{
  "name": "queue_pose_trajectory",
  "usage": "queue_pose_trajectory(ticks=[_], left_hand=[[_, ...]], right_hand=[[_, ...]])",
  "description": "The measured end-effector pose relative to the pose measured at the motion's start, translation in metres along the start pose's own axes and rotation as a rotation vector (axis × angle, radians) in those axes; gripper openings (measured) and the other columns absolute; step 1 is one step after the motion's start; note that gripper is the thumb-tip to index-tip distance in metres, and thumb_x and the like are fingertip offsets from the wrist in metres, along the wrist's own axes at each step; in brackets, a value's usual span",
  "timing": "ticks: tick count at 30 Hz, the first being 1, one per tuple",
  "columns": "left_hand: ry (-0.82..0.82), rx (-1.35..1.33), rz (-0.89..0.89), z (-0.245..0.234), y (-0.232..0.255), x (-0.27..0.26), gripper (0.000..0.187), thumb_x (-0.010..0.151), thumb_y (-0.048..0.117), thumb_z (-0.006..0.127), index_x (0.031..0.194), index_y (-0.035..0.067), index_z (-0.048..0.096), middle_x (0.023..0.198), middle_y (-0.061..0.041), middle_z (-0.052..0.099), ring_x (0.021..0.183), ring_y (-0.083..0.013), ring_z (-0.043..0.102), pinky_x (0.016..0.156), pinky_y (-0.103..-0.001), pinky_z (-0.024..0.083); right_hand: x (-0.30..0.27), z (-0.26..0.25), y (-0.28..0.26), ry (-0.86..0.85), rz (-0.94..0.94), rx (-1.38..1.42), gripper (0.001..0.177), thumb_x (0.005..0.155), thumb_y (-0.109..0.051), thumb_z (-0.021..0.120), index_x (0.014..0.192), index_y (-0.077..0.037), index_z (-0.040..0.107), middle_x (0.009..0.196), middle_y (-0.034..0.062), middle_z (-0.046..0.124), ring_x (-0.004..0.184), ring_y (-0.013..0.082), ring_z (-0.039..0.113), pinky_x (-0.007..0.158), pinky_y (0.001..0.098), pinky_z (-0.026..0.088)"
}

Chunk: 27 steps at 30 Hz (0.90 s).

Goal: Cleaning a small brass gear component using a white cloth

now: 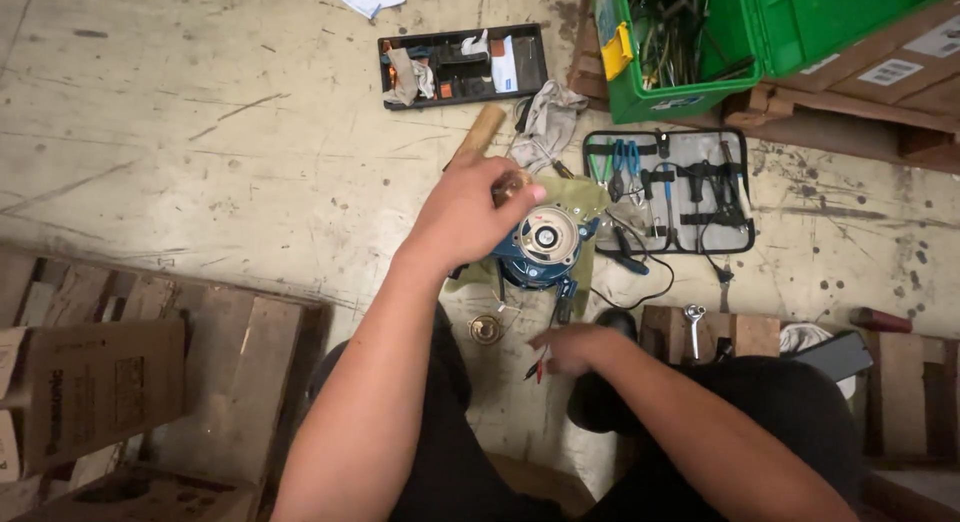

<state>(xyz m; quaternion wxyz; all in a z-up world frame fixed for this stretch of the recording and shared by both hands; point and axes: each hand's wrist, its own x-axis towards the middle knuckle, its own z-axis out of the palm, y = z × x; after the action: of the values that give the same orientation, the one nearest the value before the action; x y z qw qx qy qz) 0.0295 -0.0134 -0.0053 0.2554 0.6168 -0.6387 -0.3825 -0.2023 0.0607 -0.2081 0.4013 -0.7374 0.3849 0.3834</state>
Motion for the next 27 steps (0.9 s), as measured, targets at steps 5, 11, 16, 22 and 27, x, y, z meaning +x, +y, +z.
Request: queue_pose_trajectory(ticks=[5,11,16,22,27], left_hand=[[-0.007,0.088,0.077,-0.019,0.022,-0.018,0.059,0.084,0.044,0.075,0.129,0.007,0.065,0.123,-0.02,0.059,0.118,-0.0431,0.063,0.099,-0.051,0.052],[0.017,0.117,0.183,-0.009,0.01,-0.013,0.064,0.076,0.041,0.086,0.128,0.008,0.067,0.117,-0.016,0.06,0.114,-0.0413,0.063,0.097,-0.048,0.053],[0.04,0.184,0.301,0.021,-0.005,-0.009,0.071,0.072,0.036,0.088,0.133,0.009,0.062,0.116,-0.016,0.06,0.11,-0.0441,0.063,0.094,-0.052,0.053],[-0.012,0.114,0.385,0.037,-0.004,0.0,0.07,0.073,0.033,0.087,0.133,0.008,0.059,0.114,-0.016,0.059,0.11,-0.0434,0.062,0.096,-0.053,0.053],[-0.088,0.037,0.343,0.029,0.005,-0.002,0.097,0.066,0.022,0.094,0.148,0.01,0.043,0.126,-0.018,0.046,0.113,-0.046,0.06,0.097,-0.055,0.055]], right_hand=[[-0.117,-0.087,-0.037,0.181,0.066,0.011,0.04,0.091,-0.029,0.053,0.116,-0.009,0.076,0.109,0.0231,0.076,0.111,0.0407,0.071,0.095,0.0508,0.056],[-0.193,-0.138,-0.049,0.677,0.099,0.391,0.027,0.094,-0.022,0.06,0.113,-0.011,0.076,0.092,0.0206,0.078,0.091,0.0419,0.074,0.084,0.0512,0.056],[-0.138,-0.137,-0.018,1.032,-0.144,0.582,0.016,0.094,-0.02,0.073,0.108,-0.014,0.074,0.078,0.0086,0.073,0.073,0.0234,0.071,0.069,0.0371,0.056],[-0.109,-0.136,-0.005,0.924,-0.402,1.039,0.024,0.096,-0.005,0.068,0.119,-0.001,0.066,0.094,0.0126,0.074,0.078,0.0177,0.072,0.069,0.0296,0.061],[-0.106,-0.138,0.001,0.914,-0.508,1.023,0.029,0.09,0.005,0.071,0.118,0.0,0.061,0.086,0.0084,0.066,0.069,0.0163,0.068,0.069,0.029,0.06]])
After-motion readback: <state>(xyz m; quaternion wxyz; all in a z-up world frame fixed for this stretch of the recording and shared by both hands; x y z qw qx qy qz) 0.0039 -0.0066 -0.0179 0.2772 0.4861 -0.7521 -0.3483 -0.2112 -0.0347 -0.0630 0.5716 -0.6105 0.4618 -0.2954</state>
